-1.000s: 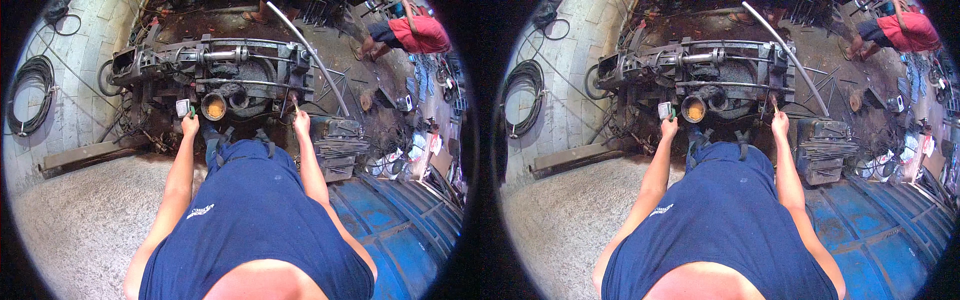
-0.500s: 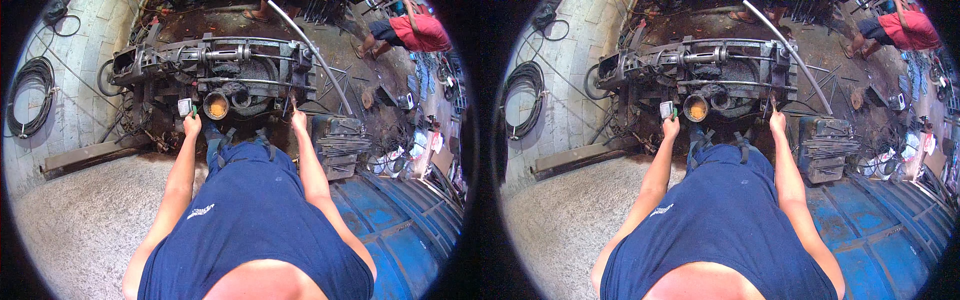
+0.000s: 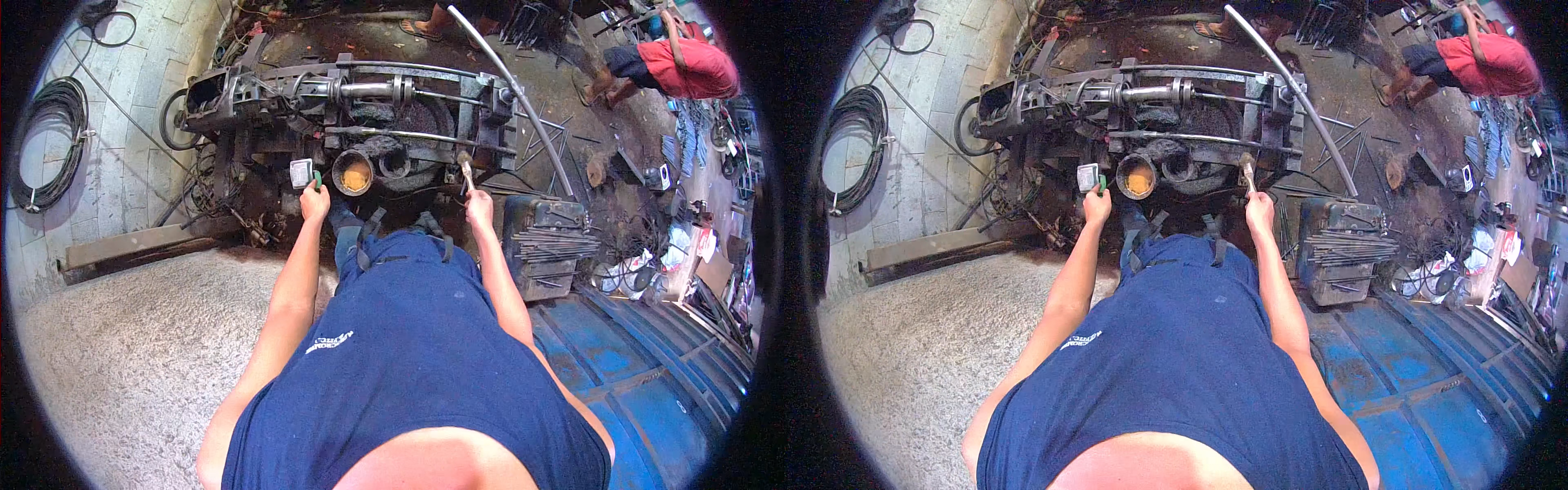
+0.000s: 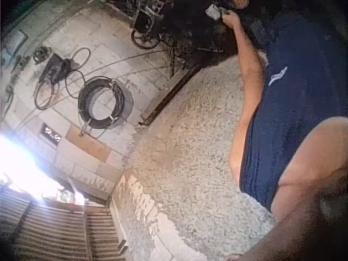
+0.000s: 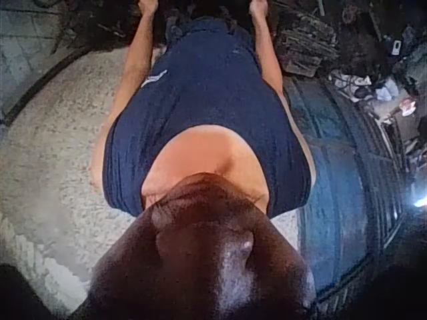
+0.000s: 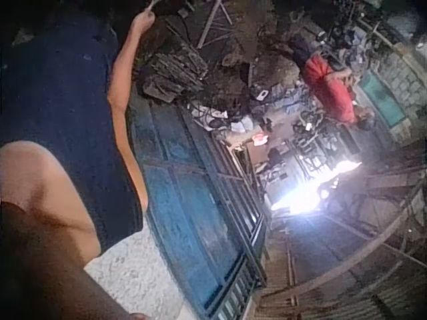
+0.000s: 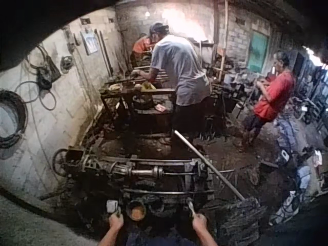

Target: Straightening and adjusting metal rods using a bending jig or manual press machine.

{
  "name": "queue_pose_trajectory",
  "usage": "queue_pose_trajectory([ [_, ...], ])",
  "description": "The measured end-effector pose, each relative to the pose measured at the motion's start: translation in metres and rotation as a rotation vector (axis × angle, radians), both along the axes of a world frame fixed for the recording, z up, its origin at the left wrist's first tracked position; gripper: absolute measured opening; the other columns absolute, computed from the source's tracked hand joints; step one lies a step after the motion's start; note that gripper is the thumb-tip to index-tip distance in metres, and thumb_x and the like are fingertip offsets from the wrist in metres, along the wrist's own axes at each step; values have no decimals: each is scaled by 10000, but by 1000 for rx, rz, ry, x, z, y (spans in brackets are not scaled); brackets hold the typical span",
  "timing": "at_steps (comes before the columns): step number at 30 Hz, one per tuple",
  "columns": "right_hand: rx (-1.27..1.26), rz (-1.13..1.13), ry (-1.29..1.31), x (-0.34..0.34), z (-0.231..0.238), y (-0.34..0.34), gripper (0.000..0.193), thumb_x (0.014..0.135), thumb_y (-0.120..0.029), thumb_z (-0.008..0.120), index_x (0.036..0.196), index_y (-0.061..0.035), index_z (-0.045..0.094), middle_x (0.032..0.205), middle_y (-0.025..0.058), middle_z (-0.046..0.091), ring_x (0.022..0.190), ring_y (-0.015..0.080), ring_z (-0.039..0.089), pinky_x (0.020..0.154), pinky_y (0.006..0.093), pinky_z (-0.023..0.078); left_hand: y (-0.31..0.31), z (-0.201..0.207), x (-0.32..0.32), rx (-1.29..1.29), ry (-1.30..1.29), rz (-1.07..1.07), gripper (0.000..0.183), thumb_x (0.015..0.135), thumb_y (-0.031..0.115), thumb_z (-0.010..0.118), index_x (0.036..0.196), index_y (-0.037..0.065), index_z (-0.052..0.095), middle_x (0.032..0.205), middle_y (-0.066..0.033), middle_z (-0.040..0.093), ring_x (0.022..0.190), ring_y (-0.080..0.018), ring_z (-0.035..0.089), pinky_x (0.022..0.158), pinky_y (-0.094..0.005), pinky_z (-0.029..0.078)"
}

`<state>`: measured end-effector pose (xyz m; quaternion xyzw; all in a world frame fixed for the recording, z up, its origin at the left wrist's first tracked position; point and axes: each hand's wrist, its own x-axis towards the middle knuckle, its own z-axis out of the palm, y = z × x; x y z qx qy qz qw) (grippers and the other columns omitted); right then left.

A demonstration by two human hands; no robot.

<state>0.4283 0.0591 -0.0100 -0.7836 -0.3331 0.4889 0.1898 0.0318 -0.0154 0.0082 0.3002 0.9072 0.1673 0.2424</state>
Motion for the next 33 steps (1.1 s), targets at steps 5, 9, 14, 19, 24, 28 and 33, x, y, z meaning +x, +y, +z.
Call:
queue_pose_trajectory([
  [5,108,52,96,-5,10,2,209,877,-217,475,838,-45,588,579,15,506,405,106,439,356,271,344,-1,1,-1,-36,-34,31,438,833,299,563,1221,97,587,1108,-238,616,1047,-366,595,902,-427,465],
  [9,75,12,188,-9,25,8,186,875,-212,487,794,-65,566,556,3,486,397,91,424,341,259,318,2,6,1,-50,-34,39,441,829,301,565,1220,99,589,1102,-235,619,1045,-365,595,902,-427,465],
  [14,106,46,202,-10,27,8,160,875,-204,507,801,-74,564,557,-6,465,383,84,397,334,249,299,1,3,0,-8,-21,23,445,823,304,570,1217,97,590,1097,-231,622,1047,-362,595,910,-421,463],
  [19,89,20,274,-14,36,7,146,879,-196,513,821,-72,562,561,-11,453,381,79,380,333,244,287,2,3,0,-27,-18,34,446,819,301,574,1216,97,591,1105,-235,617,1048,-360,597,914,-419,463],
  [24,54,17,284,-15,43,7,224,871,-229,543,813,-23,611,582,22,542,502,124,517,463,299,393,2,5,-1,-50,-23,27,452,815,296,580,1220,96,588,1109,-239,614,1052,-357,597,917,-419,463],
  [28,53,26,263,-17,48,8,229,871,-236,541,820,-23,609,586,24,545,499,126,515,461,298,392,3,8,1,-48,-25,26,456,814,292,583,1223,91,585,1108,-240,614,1053,-358,596,914,-420,463],
  [33,57,58,242,-18,44,9,244,873,-243,533,836,-17,616,603,32,558,533,135,534,495,306,402,2,5,-2,-43,-22,11,452,816,289,584,1221,89,586,1106,-242,614,1053,-358,595,915,-423,461],
])
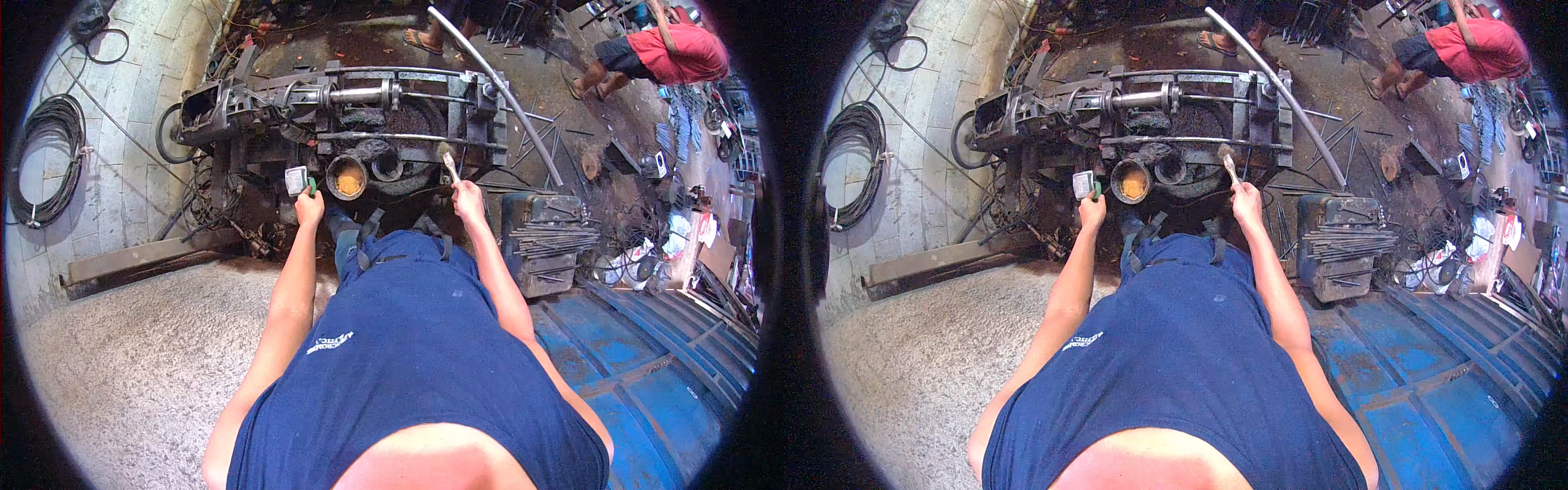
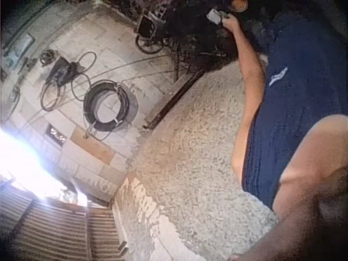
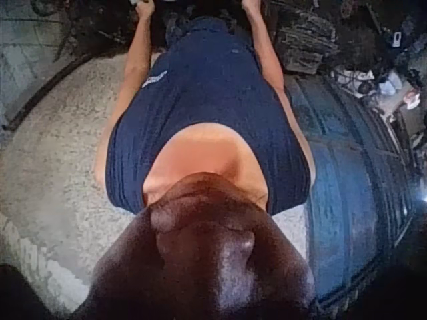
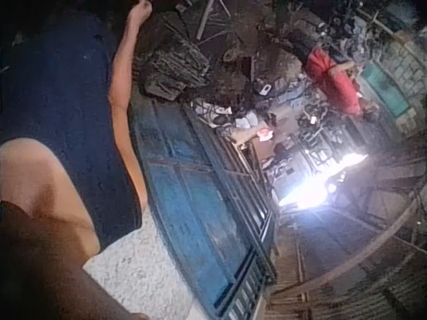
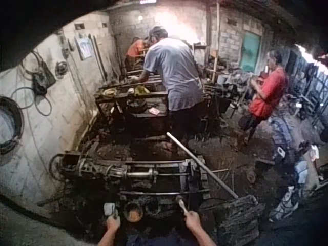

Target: Straightening and adjusting metal rods using a bending jig or manual press machine.

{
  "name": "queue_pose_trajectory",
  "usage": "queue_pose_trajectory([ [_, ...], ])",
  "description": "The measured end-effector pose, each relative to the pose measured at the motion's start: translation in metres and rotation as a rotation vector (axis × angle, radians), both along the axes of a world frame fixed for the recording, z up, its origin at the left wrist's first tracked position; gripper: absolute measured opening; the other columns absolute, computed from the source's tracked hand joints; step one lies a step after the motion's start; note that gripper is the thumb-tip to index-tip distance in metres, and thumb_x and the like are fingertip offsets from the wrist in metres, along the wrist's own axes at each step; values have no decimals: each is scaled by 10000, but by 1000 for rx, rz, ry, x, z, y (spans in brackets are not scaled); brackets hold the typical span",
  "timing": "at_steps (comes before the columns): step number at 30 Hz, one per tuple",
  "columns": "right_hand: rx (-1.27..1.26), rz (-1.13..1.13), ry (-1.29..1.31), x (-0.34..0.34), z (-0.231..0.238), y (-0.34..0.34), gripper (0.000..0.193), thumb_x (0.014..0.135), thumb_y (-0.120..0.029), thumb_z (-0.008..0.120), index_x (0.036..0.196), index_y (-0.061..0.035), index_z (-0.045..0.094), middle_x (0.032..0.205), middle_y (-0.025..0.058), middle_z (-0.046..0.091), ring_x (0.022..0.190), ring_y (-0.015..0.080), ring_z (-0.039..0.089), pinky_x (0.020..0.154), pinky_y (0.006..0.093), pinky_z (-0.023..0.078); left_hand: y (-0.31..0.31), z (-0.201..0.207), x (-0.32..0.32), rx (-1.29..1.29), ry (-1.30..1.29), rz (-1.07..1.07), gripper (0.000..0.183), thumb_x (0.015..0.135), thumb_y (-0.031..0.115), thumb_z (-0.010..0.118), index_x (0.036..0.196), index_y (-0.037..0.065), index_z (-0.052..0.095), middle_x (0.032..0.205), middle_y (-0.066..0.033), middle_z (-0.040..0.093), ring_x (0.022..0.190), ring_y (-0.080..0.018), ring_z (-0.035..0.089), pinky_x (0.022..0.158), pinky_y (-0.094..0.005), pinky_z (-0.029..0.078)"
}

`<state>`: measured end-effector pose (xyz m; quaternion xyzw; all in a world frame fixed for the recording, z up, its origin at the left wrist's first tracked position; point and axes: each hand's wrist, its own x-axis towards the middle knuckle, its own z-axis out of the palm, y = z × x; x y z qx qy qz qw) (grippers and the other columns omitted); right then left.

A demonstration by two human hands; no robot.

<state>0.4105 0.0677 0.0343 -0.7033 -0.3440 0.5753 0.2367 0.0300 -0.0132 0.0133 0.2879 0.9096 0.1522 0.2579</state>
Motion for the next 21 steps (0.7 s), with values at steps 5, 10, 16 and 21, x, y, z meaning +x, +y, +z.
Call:
queue_pose_trajectory([
  [5,13,9,-15,1,-8,-1,246,874,-244,534,839,-14,617,611,38,568,551,143,544,518,314,408,2,1,1,-20,-4,-2,456,818,294,586,1219,76,584,1104,-246,613,1054,-363,593,915,-425,460],
  [10,27,19,-35,-1,-6,-1,250,876,-247,533,841,-14,619,617,45,576,556,147,549,529,319,412,-1,-4,-1,12,28,-38,451,821,291,583,1210,64,587,1108,-246,612,1055,-364,591,914,-426,460],
  [16,37,28,-41,-3,-5,-1,250,874,-243,531,825,-15,619,604,46,572,555,156,552,532,324,414,1,1,1,0,10,-30,452,818,286,585,1208,58,588,1107,-247,612,1052,-364,593,913,-424,459],
  [21,23,61,-58,-5,-3,0,263,866,-254,533,809,-11,619,599,54,575,556,163,557,538,331,418,1,3,2,-14,15,-22,453,815,283,585,1214,67,586,1102,-250,614,1048,-368,595,914,-421,459],
])
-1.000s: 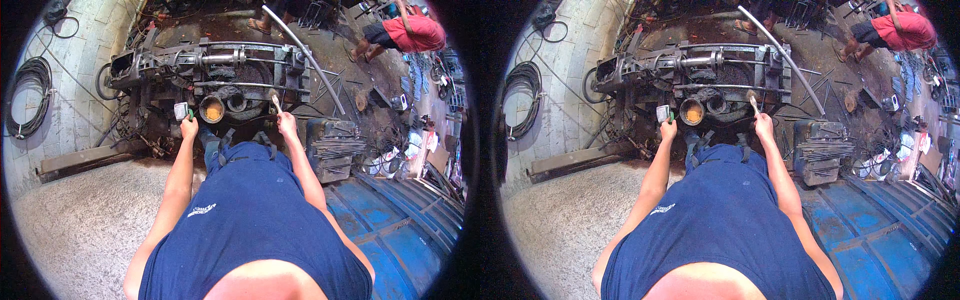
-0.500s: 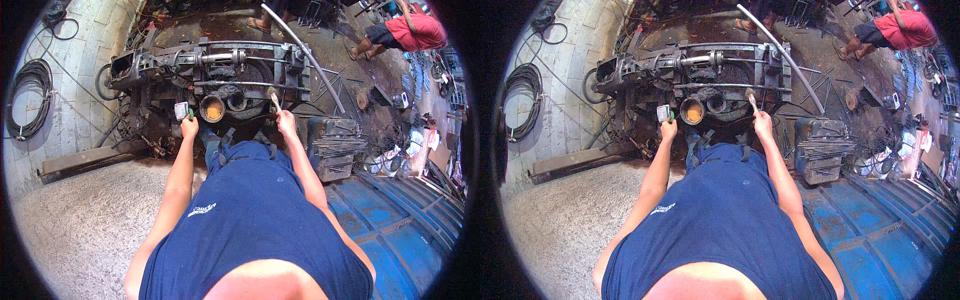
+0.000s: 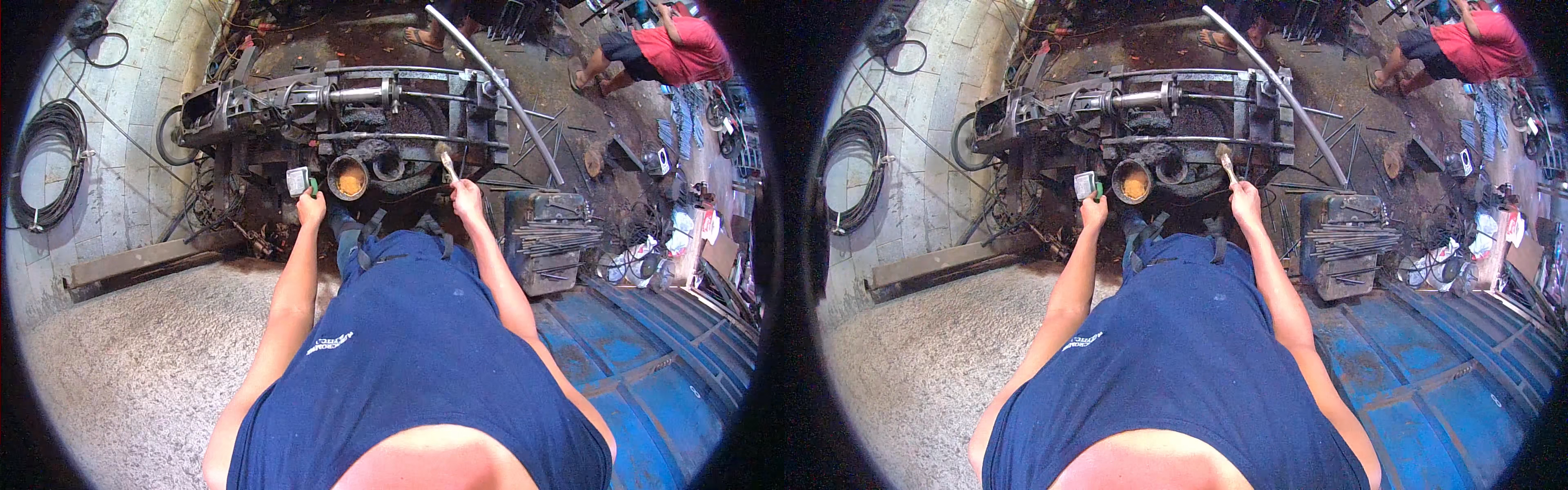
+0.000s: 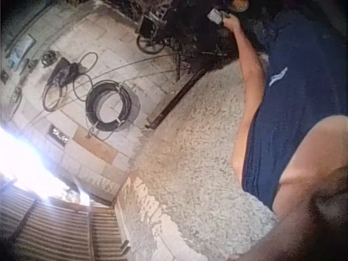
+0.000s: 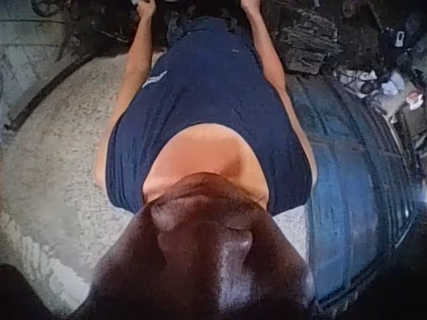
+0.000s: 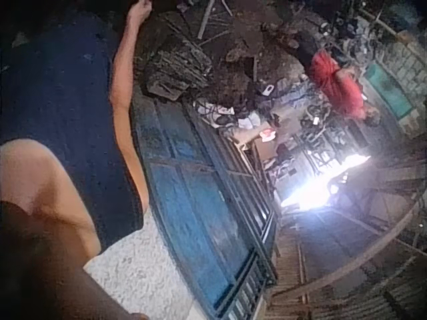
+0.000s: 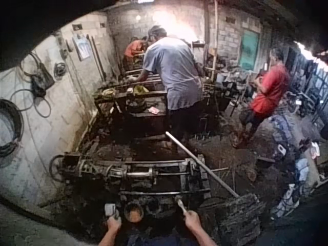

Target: Straightening and adjusting metal rods using a bending jig or manual press machine.

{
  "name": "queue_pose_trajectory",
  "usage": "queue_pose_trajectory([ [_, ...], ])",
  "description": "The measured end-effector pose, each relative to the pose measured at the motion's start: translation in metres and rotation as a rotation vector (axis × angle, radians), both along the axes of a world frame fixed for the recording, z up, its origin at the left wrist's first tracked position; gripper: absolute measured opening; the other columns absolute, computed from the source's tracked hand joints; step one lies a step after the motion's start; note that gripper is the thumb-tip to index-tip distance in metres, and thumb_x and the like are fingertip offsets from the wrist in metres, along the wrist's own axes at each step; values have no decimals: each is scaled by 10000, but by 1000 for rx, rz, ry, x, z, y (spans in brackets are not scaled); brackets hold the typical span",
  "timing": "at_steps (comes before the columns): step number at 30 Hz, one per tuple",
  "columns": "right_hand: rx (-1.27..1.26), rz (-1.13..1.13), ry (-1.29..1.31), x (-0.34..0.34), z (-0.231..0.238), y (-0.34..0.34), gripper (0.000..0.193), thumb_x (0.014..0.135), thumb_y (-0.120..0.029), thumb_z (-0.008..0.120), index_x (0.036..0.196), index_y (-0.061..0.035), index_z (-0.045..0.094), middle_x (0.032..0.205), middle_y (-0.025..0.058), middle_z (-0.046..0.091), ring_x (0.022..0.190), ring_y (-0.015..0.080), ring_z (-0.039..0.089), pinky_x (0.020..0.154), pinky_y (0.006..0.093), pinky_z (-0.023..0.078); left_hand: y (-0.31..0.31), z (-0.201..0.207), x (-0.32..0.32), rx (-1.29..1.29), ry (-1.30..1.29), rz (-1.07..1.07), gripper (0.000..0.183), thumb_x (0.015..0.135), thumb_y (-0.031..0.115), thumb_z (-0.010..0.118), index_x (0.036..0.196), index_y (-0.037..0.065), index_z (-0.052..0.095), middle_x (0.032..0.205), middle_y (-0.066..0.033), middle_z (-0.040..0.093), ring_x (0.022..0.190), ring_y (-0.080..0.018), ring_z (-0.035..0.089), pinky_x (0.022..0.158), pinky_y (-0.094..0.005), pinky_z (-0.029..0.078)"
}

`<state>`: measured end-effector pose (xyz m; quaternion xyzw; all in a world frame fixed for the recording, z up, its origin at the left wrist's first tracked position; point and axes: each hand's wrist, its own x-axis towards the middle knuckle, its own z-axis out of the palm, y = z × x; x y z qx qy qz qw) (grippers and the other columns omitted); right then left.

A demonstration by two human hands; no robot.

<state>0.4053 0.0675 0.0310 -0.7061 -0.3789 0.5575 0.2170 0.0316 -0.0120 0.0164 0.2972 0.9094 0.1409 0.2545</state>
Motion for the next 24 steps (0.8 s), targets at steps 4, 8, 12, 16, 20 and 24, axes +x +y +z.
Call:
queue_pose_trajectory([
  [4,-10,-21,-2,-3,0,1,265,858,-253,534,796,-10,616,600,56,575,559,166,560,544,331,422,1,0,0,-8,-7,7,453,815,281,581,1216,70,585,1100,-251,614,1048,-369,596,916,-418,458],
  [8,6,-14,15,-6,2,3,267,850,-253,531,805,-5,621,603,61,578,571,170,568,556,333,428,1,0,0,7,-14,13,456,813,277,583,1217,64,582,1103,-252,612,1053,-360,596,920,-417,457],
  [12,12,27,-29,-9,-1,6,276,848,-252,526,833,4,628,621,81,600,601,191,591,588,340,445,1,2,1,9,-18,16,455,815,273,585,1216,58,579,1101,-251,614,1055,-355,596,920,-416,457],
  [16,7,38,-26,-11,-11,9,290,858,-262,526,845,8,630,657,98,621,652,215,616,633,354,460,3,7,2,-24,-13,7,450,821,268,596,1217,55,579,1105,-245,615,1059,-356,594,919,-412,459],
  [20,69,118,-137,-26,-1,18,318,880,-282,521,938,12,627,816,190,653,836,319,642,738,416,471,5,8,2,-55,-11,22,447,823,269,605,1219,64,581,1107,-239,618,1059,-354,596,917,-412,462],
  [24,287,180,-245,-61,41,46,352,910,-294,474,1028,13,600,942,253,636,963,408,600,800,477,459,2,4,-1,-36,-18,24,450,820,270,606,1222,70,579,1107,-235,620,1058,-352,597,915,-413,463],
])
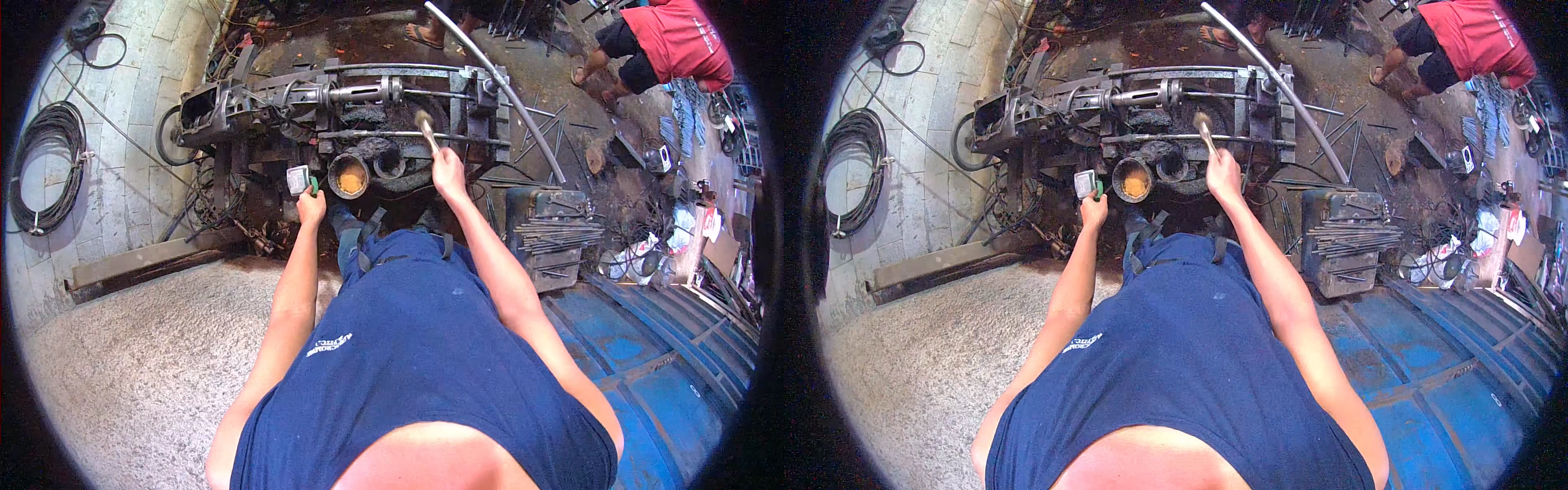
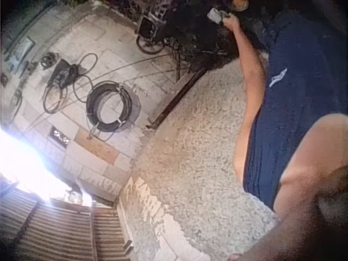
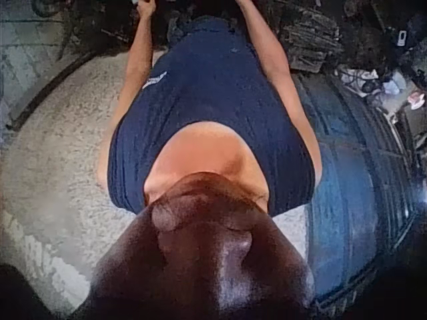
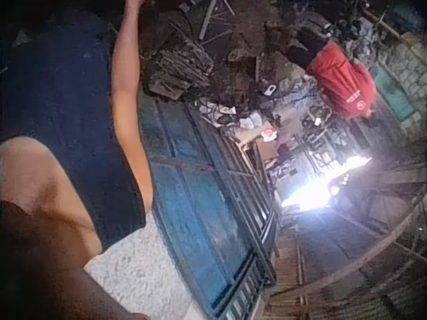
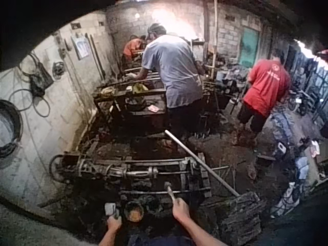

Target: Straightening and adjusting metal rods using a bending jig or manual press machine.

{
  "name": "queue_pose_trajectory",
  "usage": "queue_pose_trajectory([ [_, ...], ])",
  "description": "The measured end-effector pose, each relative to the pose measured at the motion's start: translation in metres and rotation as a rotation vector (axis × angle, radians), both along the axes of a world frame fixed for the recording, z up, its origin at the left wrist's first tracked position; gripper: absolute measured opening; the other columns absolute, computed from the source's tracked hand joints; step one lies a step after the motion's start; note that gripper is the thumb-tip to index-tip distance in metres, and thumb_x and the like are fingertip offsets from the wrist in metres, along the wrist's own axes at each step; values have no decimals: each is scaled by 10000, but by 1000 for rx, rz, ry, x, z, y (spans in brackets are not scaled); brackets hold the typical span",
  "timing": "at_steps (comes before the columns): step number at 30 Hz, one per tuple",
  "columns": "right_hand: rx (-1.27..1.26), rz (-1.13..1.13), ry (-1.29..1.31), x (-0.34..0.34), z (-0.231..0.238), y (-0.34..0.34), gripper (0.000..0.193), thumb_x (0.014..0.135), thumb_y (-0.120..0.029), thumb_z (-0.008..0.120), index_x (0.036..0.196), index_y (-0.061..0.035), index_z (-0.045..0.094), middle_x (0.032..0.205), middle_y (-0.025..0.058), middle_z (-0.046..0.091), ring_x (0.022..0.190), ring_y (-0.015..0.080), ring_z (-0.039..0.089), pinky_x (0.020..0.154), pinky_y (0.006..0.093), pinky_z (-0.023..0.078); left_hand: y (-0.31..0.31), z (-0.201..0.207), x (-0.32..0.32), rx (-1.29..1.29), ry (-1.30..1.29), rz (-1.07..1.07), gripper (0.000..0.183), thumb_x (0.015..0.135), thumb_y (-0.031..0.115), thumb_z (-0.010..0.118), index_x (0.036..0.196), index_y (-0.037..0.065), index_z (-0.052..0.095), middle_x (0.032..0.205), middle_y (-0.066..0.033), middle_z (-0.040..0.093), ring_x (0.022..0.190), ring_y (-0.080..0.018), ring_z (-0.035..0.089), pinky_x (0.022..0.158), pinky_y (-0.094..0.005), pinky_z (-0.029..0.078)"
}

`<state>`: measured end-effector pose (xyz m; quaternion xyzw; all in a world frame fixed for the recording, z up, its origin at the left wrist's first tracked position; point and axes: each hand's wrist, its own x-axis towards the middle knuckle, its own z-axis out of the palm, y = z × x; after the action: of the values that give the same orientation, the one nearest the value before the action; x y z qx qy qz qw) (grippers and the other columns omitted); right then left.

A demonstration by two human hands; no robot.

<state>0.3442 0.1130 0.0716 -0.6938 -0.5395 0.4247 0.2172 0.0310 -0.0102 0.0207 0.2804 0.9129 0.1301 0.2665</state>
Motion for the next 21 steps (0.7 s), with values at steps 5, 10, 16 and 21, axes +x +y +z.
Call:
queue_pose_trajectory([
  [5,40,-40,-55,-46,30,51,354,918,-296,440,992,31,555,922,296,621,916,453,595,788,519,461,0,3,0,33,-13,-60,457,811,267,607,1224,71,577,1100,-245,617,1058,-355,596,912,-410,462],
  [10,-15,19,-156,-62,23,65,348,907,-276,444,1020,39,536,949,300,622,924,443,608,807,524,474,0,2,-1,33,-22,-58,454,813,271,606,1222,72,580,1097,-246,618,1056,-353,597,911,-408,462],
  [16,-92,59,-134,-30,-1,-3,328,901,-281,456,992,15,563,941,290,619,927,458,593,794,535,454,-2,-6,-6,41,-33,-37,463,815,275,617,1222,59,578,1097,-246,618,1048,-351,602,914,-406,461],
  [21,-66,-28,-51,12,-18,-33,320,908,-268,472,1003,15,590,927,252,630,926,416,602,786,479,457,-1,-2,-7,56,-40,-58,461,815,277,622,1222,65,580,1097,-246,618,1053,-354,598,909,-408,464],
])
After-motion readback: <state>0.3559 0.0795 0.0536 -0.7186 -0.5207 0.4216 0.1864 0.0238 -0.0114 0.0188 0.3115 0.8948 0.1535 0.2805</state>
